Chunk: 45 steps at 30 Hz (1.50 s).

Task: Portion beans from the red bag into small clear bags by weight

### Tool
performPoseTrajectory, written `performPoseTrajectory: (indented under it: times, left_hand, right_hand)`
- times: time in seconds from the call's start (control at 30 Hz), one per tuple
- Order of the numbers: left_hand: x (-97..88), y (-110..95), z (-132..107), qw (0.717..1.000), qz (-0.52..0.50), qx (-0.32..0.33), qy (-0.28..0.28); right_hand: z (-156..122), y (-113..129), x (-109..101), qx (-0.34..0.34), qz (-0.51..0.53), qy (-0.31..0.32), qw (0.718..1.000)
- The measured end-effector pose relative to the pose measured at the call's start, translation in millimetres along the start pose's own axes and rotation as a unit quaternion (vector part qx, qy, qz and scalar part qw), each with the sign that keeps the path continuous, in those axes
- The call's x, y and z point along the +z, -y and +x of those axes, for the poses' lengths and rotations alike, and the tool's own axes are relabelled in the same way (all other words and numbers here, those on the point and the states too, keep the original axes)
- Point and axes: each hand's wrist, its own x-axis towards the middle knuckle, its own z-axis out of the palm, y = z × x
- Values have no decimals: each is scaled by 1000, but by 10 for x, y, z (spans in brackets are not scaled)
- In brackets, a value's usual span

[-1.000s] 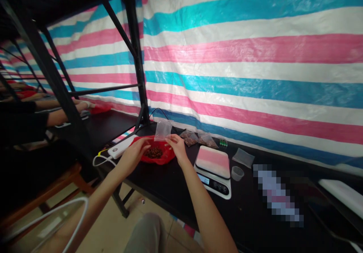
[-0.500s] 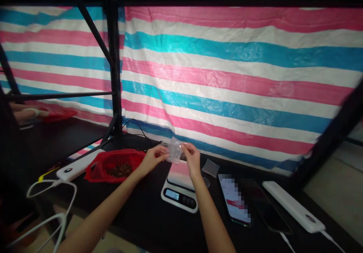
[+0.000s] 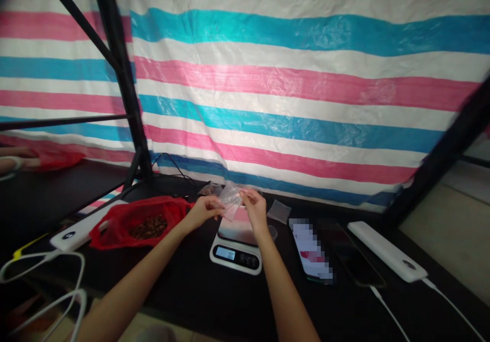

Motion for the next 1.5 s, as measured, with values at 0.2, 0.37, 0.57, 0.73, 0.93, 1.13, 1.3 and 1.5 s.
performPoseTrajectory:
  times: [0.2, 0.37, 0.57, 0.73, 0.93, 1.13, 1.3, 1.5]
  left_hand:
    - [71, 32, -57, 998, 35, 24, 46]
    - [104, -10, -96, 997, 9, 14, 69]
    - [94, -28, -116, 997, -10, 2, 75]
    - [140, -43, -160, 996, -1, -1, 92]
    - [109, -38, -120, 999, -8, 7, 45]
    - [45, -70, -73, 998, -11, 35, -56]
    - [22, -21, -64, 995, -3, 37, -88]
    - [63, -17, -73, 996, 1, 39, -81]
  right_hand:
    - [-32, 84, -5, -8, -32, 44, 998]
    - [-29, 42, -34, -13, 1, 23, 1000]
    - [0, -7, -84, -18, -12, 30, 999]
    - [13, -46, -73, -55, -45, 36, 997]
    - [9, -60, -97, -26, -22, 50, 998]
    - [-14, -87, -93, 47, -83, 158, 983]
    - [-23, -72, -94, 33, -92, 113, 989]
    - [-39, -85, -62, 26, -99, 128, 987]
